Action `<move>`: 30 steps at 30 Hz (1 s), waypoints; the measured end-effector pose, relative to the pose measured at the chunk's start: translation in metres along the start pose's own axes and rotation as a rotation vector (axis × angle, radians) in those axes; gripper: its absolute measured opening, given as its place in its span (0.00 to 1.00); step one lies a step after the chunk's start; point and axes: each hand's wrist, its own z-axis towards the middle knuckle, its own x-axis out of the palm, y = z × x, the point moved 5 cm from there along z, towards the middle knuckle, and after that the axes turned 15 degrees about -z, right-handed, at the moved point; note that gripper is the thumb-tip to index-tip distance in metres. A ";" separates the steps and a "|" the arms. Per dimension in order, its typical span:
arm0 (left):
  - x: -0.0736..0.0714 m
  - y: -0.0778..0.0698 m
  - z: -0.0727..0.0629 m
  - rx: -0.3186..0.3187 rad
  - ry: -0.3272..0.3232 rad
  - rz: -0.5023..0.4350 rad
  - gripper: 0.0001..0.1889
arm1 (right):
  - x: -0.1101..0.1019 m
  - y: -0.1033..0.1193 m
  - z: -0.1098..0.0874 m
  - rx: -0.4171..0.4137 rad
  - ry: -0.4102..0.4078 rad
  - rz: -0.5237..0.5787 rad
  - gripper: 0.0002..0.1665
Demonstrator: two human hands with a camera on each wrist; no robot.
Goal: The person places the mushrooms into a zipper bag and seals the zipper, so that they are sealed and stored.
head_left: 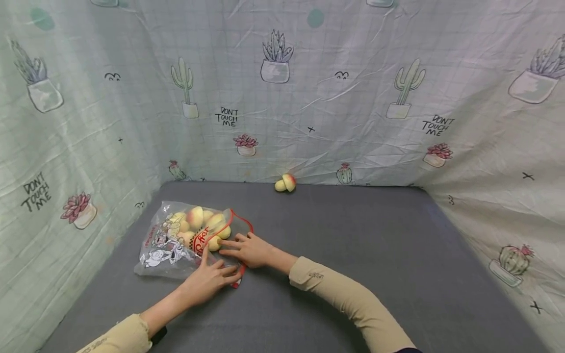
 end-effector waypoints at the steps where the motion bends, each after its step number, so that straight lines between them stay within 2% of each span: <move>1: 0.000 -0.001 -0.001 0.005 -0.005 0.007 0.24 | 0.000 0.001 0.000 -0.003 -0.003 0.000 0.29; 5: -0.001 -0.003 -0.002 0.009 -0.016 0.017 0.24 | 0.000 -0.001 -0.001 0.018 -0.030 0.016 0.28; 9: -0.002 -0.003 -0.001 -0.008 0.004 0.006 0.24 | 0.000 -0.005 -0.006 0.055 -0.035 0.044 0.29; 15: -0.002 -0.002 0.001 -0.011 0.024 -0.005 0.25 | 0.000 -0.014 -0.015 0.063 -0.043 0.086 0.29; 26: -0.003 -0.002 0.001 -0.002 0.001 -0.017 0.26 | 0.010 -0.033 -0.034 0.111 -0.044 0.095 0.27; 30: -0.004 -0.003 0.001 0.007 -0.028 -0.021 0.26 | 0.014 -0.038 -0.040 0.123 -0.061 0.102 0.27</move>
